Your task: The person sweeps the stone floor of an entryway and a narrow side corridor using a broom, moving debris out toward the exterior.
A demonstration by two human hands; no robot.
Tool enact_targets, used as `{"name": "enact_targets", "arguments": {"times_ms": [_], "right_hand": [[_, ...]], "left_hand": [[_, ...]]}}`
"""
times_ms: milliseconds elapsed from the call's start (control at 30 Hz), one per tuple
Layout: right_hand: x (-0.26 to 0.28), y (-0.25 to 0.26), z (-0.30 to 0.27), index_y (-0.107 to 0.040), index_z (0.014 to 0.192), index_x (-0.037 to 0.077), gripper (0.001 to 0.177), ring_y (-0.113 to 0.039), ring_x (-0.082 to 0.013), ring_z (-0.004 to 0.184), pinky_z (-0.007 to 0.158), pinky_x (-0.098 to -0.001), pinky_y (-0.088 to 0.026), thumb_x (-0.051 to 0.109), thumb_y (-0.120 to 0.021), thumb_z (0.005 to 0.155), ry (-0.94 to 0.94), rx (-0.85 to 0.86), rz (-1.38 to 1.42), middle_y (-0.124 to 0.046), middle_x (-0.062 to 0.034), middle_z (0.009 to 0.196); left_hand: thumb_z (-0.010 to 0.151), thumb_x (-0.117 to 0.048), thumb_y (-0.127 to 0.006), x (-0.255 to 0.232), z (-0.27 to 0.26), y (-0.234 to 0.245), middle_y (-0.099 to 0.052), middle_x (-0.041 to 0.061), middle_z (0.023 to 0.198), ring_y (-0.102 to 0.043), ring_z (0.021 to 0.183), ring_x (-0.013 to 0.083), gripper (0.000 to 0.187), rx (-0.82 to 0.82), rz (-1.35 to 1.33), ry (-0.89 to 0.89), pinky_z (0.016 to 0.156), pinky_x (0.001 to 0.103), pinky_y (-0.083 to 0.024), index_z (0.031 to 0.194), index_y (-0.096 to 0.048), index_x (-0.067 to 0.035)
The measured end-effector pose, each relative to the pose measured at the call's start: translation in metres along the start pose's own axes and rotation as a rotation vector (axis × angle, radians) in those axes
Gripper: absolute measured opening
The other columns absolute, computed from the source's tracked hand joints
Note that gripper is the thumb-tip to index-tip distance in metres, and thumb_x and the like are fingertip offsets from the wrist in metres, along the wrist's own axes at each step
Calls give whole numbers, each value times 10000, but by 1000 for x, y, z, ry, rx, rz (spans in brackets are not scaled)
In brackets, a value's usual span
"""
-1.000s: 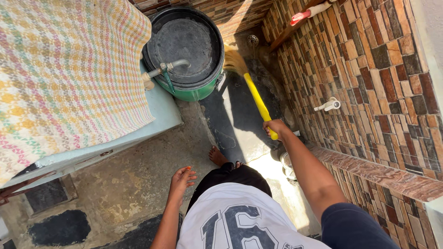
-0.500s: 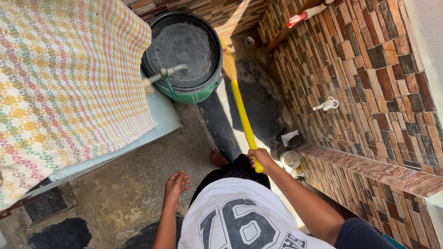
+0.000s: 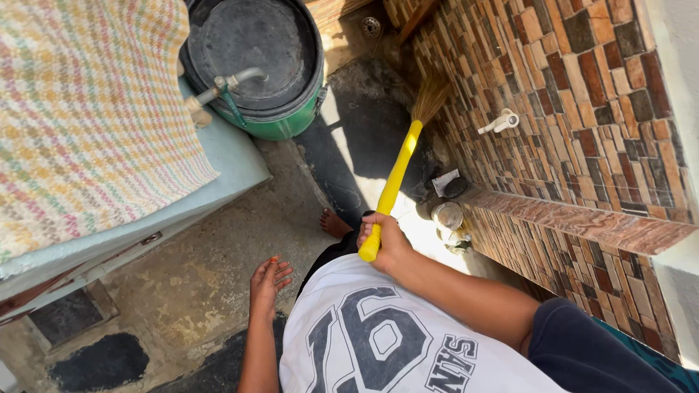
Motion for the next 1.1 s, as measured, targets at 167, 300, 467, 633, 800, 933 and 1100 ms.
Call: {"name": "enact_targets", "arguments": {"times_ms": [167, 300, 467, 633, 800, 933, 1100], "right_hand": [[26, 68, 97, -432, 700, 147, 270, -435, -140, 437, 443, -269, -420, 136, -620, 893, 97, -46, 17, -437, 7, 531], [54, 97, 185, -492, 758, 84, 196, -438, -107, 432, 413, -236, -404, 38, -572, 931, -92, -133, -139, -467, 9, 569], [89, 165, 129, -489, 773, 50, 146, -451, -168, 408, 390, -309, -399, 45, -579, 888, 24, -66, -483, -447, -34, 538], [97, 190, -23, -565, 901, 15, 156, -497, -140, 522, 465, -298, -438, 98, -696, 901, 220, -363, -624, -531, -36, 654], [81, 197, -75, -546, 936, 33, 120, -490, -128, 537, 482, -297, -444, 108, -637, 909, 188, -376, -378, -533, -23, 680], [78, 201, 0, -491, 912, 41, 132, -434, -154, 485, 453, -306, -404, 58, -622, 902, 179, -269, -235, -448, -37, 633], [84, 165, 71, -505, 940, 9, 132, -452, -85, 499, 427, -230, -393, -7, -627, 889, 60, -71, -298, -497, -18, 677]], "left_hand": [[1002, -313, -588, 5, -12, -9, -698, 138, 1162, -710, 1055, 249, 422, 19, -29, 1, 843, 373, -584, 1328, -593, -45], [1007, -314, -590, -1, -21, -19, -698, 138, 1168, -701, 1057, 256, 414, 12, -6, 19, 852, 379, -582, 1317, -584, -40], [1016, -308, -558, -11, -34, -21, -705, 143, 1172, -709, 1066, 248, 395, -29, 77, 34, 860, 376, -600, 1316, -593, -55], [1014, -308, -557, -4, -31, -18, -700, 139, 1170, -709, 1059, 247, 395, -16, 91, 42, 850, 376, -601, 1315, -594, -54], [1009, -303, -566, 1, -23, -22, -700, 142, 1157, -713, 1045, 247, 391, 5, 105, 34, 833, 375, -602, 1313, -600, -58], [1014, -300, -578, -3, -17, -38, -700, 139, 1161, -708, 1039, 245, 390, 28, 99, 41, 831, 366, -593, 1310, -590, -46], [1007, -320, -569, -9, -17, -51, -707, 133, 1157, -717, 1036, 231, 399, 44, 151, 41, 824, 350, -599, 1305, -611, -58]]}}
Point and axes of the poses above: each hand's wrist, its own z-axis towards the middle knuckle, its own y-axis out of the back of the hand, x = y × z, the point moved 10 cm from there along z, towards the middle knuckle
